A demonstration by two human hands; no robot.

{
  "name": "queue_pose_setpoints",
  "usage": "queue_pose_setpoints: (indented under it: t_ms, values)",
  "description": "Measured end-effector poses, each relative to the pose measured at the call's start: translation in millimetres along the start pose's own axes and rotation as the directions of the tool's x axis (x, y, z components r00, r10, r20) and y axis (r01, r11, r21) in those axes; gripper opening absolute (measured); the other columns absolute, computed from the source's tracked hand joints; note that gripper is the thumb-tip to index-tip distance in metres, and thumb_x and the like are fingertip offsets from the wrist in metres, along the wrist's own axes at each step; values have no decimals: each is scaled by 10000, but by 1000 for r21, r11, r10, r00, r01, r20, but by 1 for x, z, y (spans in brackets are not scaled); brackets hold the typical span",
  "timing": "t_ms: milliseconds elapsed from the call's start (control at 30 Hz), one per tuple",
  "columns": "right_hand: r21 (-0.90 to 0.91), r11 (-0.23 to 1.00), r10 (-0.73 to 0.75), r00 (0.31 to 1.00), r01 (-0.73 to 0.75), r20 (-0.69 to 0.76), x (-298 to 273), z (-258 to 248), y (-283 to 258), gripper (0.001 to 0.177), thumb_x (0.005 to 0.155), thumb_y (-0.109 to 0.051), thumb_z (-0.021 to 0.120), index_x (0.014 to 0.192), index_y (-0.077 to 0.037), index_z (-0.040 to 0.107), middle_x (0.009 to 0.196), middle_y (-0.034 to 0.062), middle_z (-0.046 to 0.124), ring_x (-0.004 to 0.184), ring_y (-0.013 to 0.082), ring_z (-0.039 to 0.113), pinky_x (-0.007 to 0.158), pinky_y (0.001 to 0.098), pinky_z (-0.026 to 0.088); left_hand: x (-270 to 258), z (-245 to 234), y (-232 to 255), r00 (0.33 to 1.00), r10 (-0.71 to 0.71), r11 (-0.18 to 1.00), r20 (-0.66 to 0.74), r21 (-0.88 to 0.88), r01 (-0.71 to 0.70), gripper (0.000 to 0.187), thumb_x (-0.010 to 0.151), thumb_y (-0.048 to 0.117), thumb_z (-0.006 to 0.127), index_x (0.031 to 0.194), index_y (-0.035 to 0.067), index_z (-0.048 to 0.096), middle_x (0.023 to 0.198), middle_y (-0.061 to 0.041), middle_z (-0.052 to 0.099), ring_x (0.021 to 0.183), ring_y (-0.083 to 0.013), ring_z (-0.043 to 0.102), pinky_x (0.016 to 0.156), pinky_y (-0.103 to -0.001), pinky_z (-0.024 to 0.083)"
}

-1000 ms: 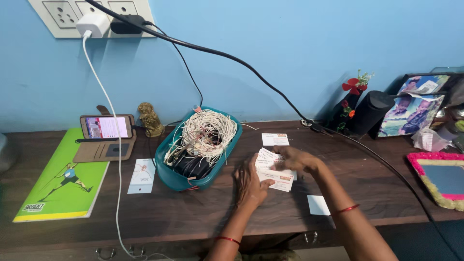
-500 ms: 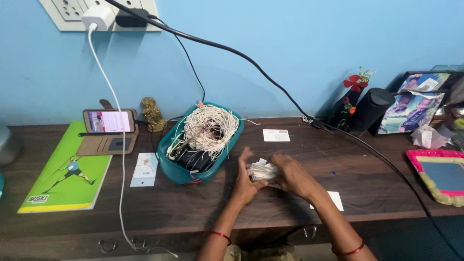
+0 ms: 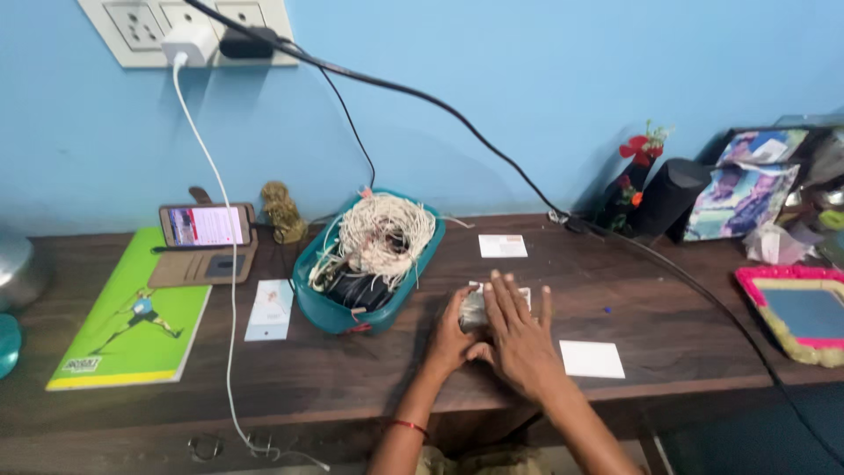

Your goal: The person sits at a desk and organizes a stack of small white cards or papers. They separate, align, and stack the cards, then place them into a teal plastic container. Finally, they pick up two remote controls and place them on the desk.

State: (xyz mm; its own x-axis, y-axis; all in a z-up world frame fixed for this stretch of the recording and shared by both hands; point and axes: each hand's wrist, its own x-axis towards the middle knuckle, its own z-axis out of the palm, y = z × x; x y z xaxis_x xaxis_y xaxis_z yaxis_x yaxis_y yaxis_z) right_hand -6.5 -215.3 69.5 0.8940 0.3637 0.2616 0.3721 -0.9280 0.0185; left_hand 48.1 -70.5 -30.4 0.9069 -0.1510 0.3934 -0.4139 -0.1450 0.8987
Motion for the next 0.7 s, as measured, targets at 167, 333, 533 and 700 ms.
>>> queue_pose_setpoints:
  t_ms: [167,333,533,700]
  values:
    - [29,992,-122,991,124,-50,1,17,-4,936,941,-626,488,1569,-20,149,1580,184,270,1485,348,243,1165,699,3,2,6,-17,990,102,989,-101,113,-90,723,639,76,792,1326,41,567,1285,-202,645,1249,-392,581,1057,-449,460]
    - [390,910,12,929,143,-369,-7,14,4,779,866,-107,578,1581,-85,271,1623,153,382,1477,308,386,1240,639,82,-1,1,6,992,-11,985,-124,169,32,686,625,132,933,1229,61,614,1211,-150,668,1174,-350,604,992,-430,478]
    - [537,843,228,929,-38,-293,-14,14,36,595,910,54,563,1475,-134,557,1518,76,539,1455,267,486,1287,559,235,3,-4,27,989,-121,992,-85,12,122,599,672,89,898,1223,80,663,1151,-91,708,1086,-239,664,960,-377,524]
    - [358,934,70,974,12,-217,-16,20,28,506,857,-50,639,1354,-135,602,1495,102,522,1434,342,411,1174,587,238,0,-4,23,977,-214,910,-14,-366,194,533,752,220,877,1217,61,670,1079,-75,728,969,-157,666,858,-328,560]
